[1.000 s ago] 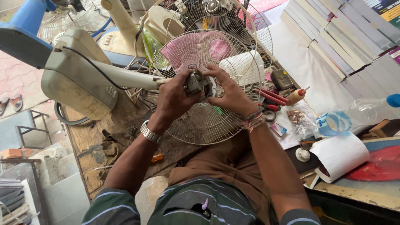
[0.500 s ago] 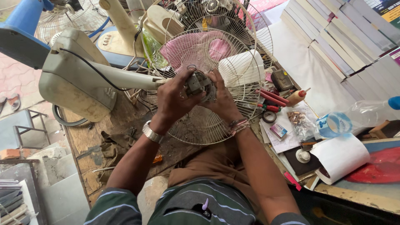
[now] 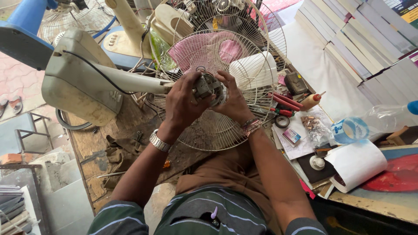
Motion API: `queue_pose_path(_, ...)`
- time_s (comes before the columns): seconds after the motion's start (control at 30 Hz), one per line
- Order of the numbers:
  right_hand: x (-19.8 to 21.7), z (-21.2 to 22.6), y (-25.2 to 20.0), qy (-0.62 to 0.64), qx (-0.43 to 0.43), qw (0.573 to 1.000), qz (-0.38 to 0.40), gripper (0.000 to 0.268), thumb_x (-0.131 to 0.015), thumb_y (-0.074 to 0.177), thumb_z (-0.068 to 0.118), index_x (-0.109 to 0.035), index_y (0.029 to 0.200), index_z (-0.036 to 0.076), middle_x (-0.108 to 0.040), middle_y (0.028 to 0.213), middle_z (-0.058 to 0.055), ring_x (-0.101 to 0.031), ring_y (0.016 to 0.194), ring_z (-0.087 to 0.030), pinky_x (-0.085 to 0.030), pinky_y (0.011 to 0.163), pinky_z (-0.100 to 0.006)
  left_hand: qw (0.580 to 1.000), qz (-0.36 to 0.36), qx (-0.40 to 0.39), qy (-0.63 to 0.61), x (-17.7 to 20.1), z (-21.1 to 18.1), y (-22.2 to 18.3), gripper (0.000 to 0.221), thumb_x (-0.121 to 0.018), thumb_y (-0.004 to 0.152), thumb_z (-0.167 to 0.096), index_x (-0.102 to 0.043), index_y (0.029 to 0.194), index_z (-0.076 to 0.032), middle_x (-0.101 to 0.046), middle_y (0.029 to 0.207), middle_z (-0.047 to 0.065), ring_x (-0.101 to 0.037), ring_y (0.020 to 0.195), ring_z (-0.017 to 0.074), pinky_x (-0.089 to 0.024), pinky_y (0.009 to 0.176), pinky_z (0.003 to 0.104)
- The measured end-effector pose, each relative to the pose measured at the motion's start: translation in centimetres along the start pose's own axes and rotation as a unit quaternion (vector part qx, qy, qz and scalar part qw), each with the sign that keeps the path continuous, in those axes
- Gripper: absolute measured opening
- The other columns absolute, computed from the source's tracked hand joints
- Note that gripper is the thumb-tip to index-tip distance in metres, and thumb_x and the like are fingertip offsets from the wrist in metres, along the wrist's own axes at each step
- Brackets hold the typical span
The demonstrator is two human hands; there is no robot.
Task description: The person disassembles a table fan motor, removes the central cap and rotor, and reassembles the components using a screwdriver. They manipulate the motor housing and internal parts on a cluttered workbench.
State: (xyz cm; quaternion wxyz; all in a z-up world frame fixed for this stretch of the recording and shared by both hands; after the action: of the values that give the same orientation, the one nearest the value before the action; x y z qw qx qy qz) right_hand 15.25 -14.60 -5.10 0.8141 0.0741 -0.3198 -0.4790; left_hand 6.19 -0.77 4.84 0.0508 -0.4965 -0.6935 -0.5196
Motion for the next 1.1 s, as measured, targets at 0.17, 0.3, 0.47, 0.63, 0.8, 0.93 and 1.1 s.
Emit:
queue_pose_path(0.17,-0.2,-0.7,-0.3,0.03,-0.015,0.999,0.005,0.112,-0.097,0.075,0.022,-0.024,0.159,0.019,-0.049,0.157,-0.021,-0.049,0.148,-0.032,-0.048,0.122,-0.046,0.991,-0.039,-0.052,-0.113,0.2,0.4,-0.9,0.098,-0.088,0.085,-0.042,-0.031,0.157,-0.008,-0.055,0.146,0.019,-0.056,0.136,0.0341,-0.049,0.117,0.049)
queue_pose_path(0.3,0.1,0.2,-0.5,-0.036,0.021,0.999,0.018,0.127,-0.098,0.068,0.028,-0.014,0.161,0.014,-0.046,0.158,-0.017,-0.043,0.148,-0.033,-0.036,0.124,-0.05,0.996,-0.017,-0.012,-0.088,0.8,2.3,-2.1,0.098,-0.081,0.086,-0.053,-0.032,0.157,-0.007,-0.047,0.153,0.023,-0.048,0.143,0.0377,-0.046,0.119,0.049)
queue_pose_path(0.47,0.4,-0.3,-0.6,-0.071,-0.024,0.996,0.045,0.111,-0.096,0.07,0.028,-0.029,0.158,0.016,-0.04,0.162,-0.016,-0.037,0.152,-0.032,-0.035,0.125,-0.046,0.977,0.026,0.074,-0.2,1.3,5.3,-1.5,0.066,-0.057,0.098,-0.054,-0.052,0.148,-0.01,-0.064,0.145,0.017,-0.063,0.137,0.028,-0.056,0.11,0.043)
queue_pose_path(0.63,0.3,-0.4,-0.6,-0.088,-0.032,0.994,0.049,0.109,-0.096,0.069,0.026,-0.033,0.157,0.015,-0.039,0.163,-0.016,-0.036,0.152,-0.032,-0.034,0.124,-0.046,0.903,0.18,0.251,-0.297,-2.6,9.4,1.9,0.044,-0.046,0.108,-0.033,-0.059,0.14,-0.007,-0.067,0.137,0.016,-0.063,0.13,0.0264,-0.053,0.109,0.041)
queue_pose_path(0.8,0.3,-0.2,-0.6,-0.08,-0.049,0.994,0.051,0.108,-0.096,0.067,0.026,-0.036,0.155,0.015,-0.042,0.161,-0.015,-0.038,0.15,-0.031,-0.036,0.122,-0.045,0.829,0.356,0.242,-0.357,-5.7,9.9,3.0,0.041,-0.058,0.1,-0.023,-0.061,0.137,-0.005,-0.07,0.126,0.009,-0.066,0.113,0.0195,-0.056,0.1,0.035)
queue_pose_path(0.93,0.6,0.1,-0.3,-0.058,-0.073,0.994,0.053,0.109,-0.095,0.063,0.024,-0.037,0.155,0.017,-0.044,0.16,-0.014,-0.041,0.149,-0.029,-0.037,0.122,-0.044,0.768,0.401,0.28,-0.413,-6.5,11.5,2.4,0.035,-0.063,0.101,-0.02,-0.067,0.13,-0.001,-0.065,0.092,0.006,-0.063,0.077,0.0143,-0.061,0.074,0.035)
queue_pose_path(1.1,0.8,0.2,-0.6,-0.049,-0.105,0.992,0.058,0.108,-0.097,0.063,0.022,-0.04,0.154,0.018,-0.047,0.158,-0.011,-0.045,0.146,-0.028,-0.039,0.12,-0.043,0.795,0.357,0.217,-0.44,-6.0,11.4,4.2,0.021,-0.07,0.097,-0.013,-0.072,0.113,0.0,-0.073,0.093,0.009,-0.068,0.076,0.0126,-0.059,0.069,0.03)
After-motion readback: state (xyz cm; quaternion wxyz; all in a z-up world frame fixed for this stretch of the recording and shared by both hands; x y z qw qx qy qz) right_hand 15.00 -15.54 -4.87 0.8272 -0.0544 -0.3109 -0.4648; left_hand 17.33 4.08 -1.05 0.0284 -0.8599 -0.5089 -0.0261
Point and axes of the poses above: each hand's wrist, its own y-axis towards the middle knuckle, its own x-axis out of the back of the hand, z = x × y, the point moved 9 cm from there along y, towards the middle knuckle
